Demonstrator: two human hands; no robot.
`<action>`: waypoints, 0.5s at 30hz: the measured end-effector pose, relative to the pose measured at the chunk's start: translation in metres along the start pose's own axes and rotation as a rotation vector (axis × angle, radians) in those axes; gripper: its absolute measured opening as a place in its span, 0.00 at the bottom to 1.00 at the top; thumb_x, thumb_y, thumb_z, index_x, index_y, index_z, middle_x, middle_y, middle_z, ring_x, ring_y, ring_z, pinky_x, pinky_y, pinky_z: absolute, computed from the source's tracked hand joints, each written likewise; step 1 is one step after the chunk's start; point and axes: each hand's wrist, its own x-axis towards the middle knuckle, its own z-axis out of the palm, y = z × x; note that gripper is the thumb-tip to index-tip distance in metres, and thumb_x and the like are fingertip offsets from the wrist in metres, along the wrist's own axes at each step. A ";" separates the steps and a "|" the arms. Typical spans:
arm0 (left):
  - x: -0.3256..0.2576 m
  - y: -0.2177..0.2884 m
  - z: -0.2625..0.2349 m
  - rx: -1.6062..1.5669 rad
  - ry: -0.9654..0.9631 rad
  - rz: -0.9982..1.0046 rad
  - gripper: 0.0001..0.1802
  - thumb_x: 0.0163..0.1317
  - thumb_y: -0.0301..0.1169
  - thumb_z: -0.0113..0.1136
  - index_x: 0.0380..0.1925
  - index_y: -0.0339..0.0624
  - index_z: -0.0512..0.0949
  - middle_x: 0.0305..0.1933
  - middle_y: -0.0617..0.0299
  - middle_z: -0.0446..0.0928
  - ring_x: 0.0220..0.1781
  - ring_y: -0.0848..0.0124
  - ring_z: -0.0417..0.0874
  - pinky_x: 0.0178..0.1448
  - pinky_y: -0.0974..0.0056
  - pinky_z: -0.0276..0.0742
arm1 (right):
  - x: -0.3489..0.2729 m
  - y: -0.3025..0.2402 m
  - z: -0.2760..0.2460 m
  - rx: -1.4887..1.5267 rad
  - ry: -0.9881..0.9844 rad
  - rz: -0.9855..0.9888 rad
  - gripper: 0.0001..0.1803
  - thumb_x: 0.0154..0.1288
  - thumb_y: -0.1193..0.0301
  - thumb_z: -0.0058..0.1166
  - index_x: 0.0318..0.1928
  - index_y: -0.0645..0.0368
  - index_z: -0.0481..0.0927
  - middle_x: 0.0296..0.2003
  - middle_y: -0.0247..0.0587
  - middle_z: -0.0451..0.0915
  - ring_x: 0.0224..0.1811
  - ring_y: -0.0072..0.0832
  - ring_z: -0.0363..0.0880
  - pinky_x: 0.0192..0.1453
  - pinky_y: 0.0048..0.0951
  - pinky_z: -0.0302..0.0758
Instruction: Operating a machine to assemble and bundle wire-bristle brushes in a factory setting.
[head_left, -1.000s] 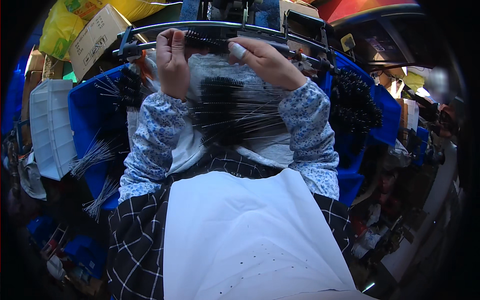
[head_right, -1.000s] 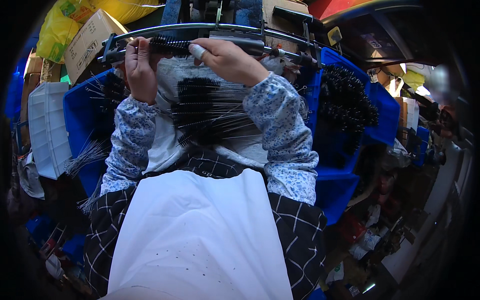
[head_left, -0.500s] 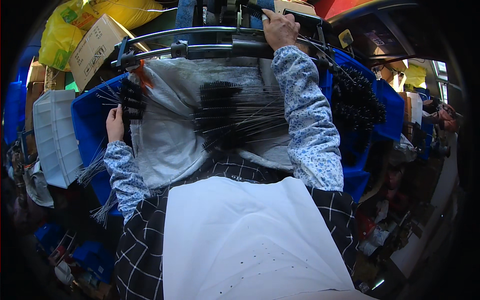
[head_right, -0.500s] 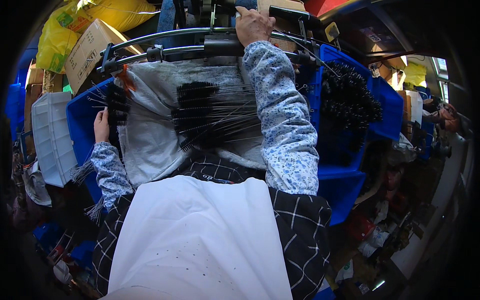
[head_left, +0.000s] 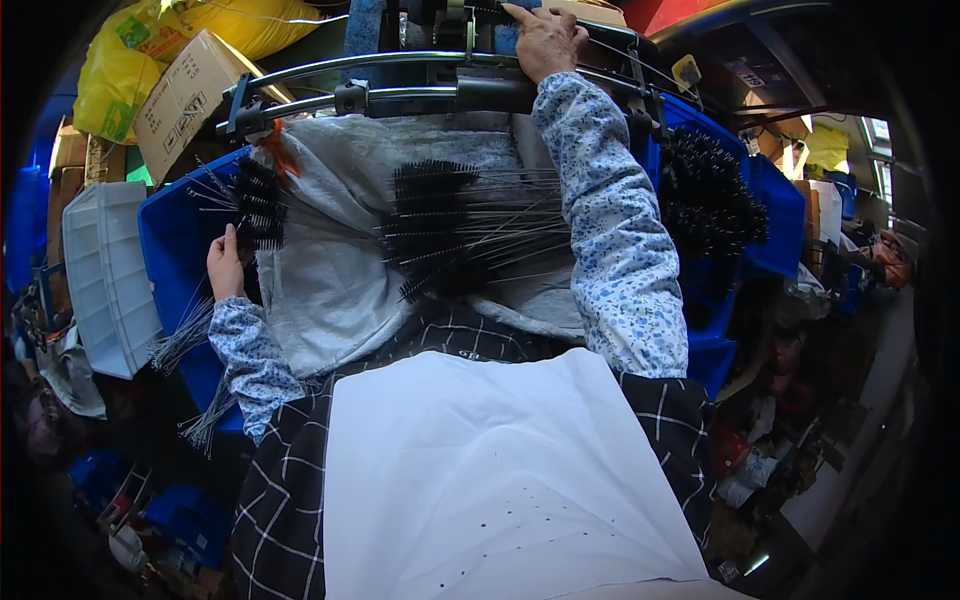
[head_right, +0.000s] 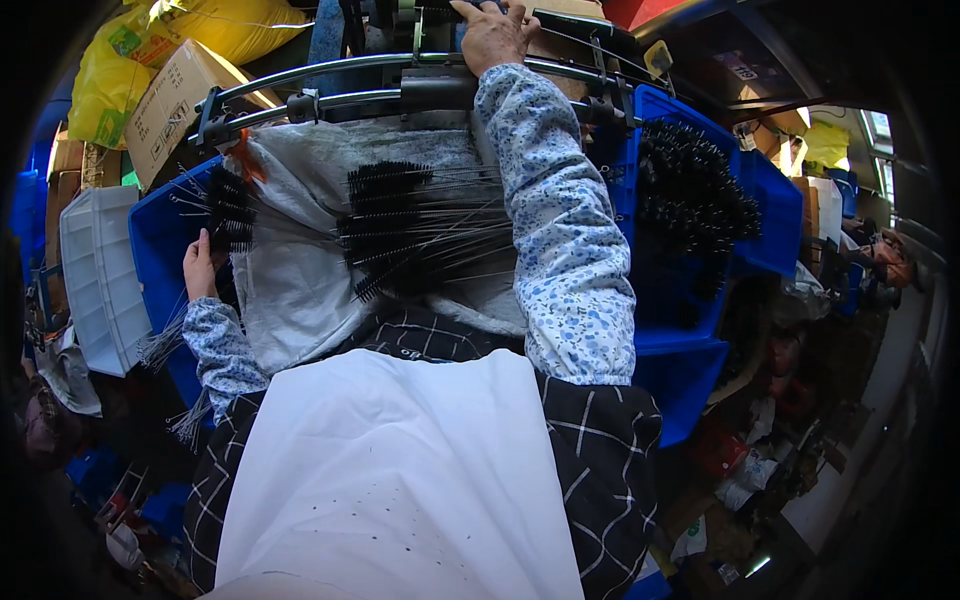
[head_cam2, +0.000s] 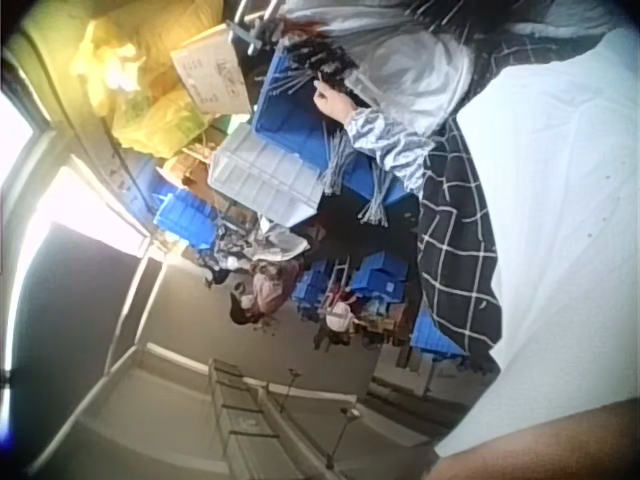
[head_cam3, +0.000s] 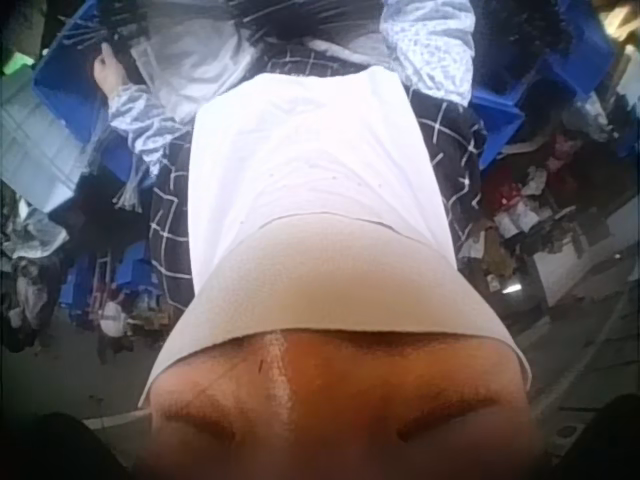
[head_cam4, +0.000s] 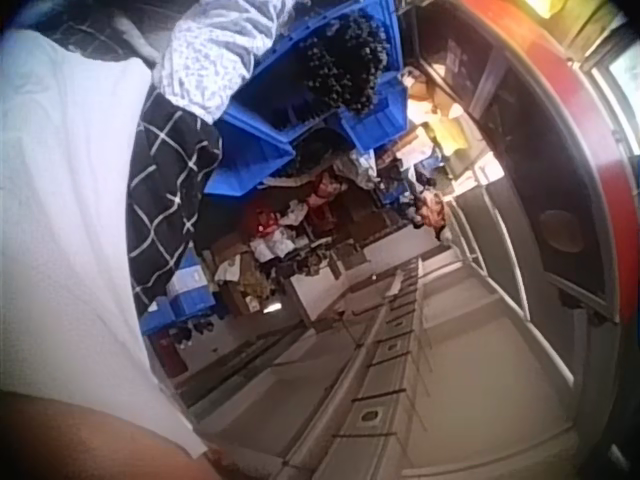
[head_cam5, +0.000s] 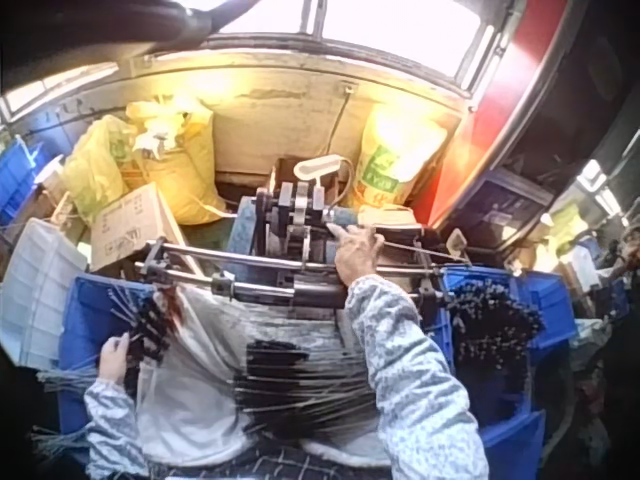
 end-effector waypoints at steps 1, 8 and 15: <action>-0.002 -0.001 0.000 0.002 -0.003 0.001 0.17 0.57 0.42 0.49 0.27 0.36 0.70 0.26 0.63 0.72 0.28 0.78 0.73 0.33 0.73 0.72 | 0.004 -0.005 -0.002 0.002 -0.003 0.012 0.18 0.55 0.67 0.39 0.48 0.42 0.70 0.41 0.36 0.72 0.49 0.33 0.62 0.51 0.45 0.54; -0.034 0.044 -0.003 -0.067 0.256 0.393 0.17 0.56 0.42 0.50 0.28 0.37 0.70 0.24 0.64 0.72 0.24 0.78 0.72 0.30 0.74 0.70 | -0.012 0.017 -0.002 -0.146 0.063 0.099 0.24 0.54 0.58 0.44 0.52 0.50 0.66 0.49 0.39 0.65 0.53 0.38 0.57 0.53 0.46 0.50; -0.038 0.106 -0.048 -0.377 0.339 0.719 0.09 0.57 0.35 0.49 0.29 0.39 0.71 0.26 0.64 0.71 0.30 0.78 0.72 0.36 0.76 0.69 | -0.019 0.005 -0.006 0.142 0.030 0.216 0.22 0.51 0.63 0.49 0.48 0.53 0.70 0.44 0.40 0.71 0.48 0.36 0.67 0.50 0.41 0.61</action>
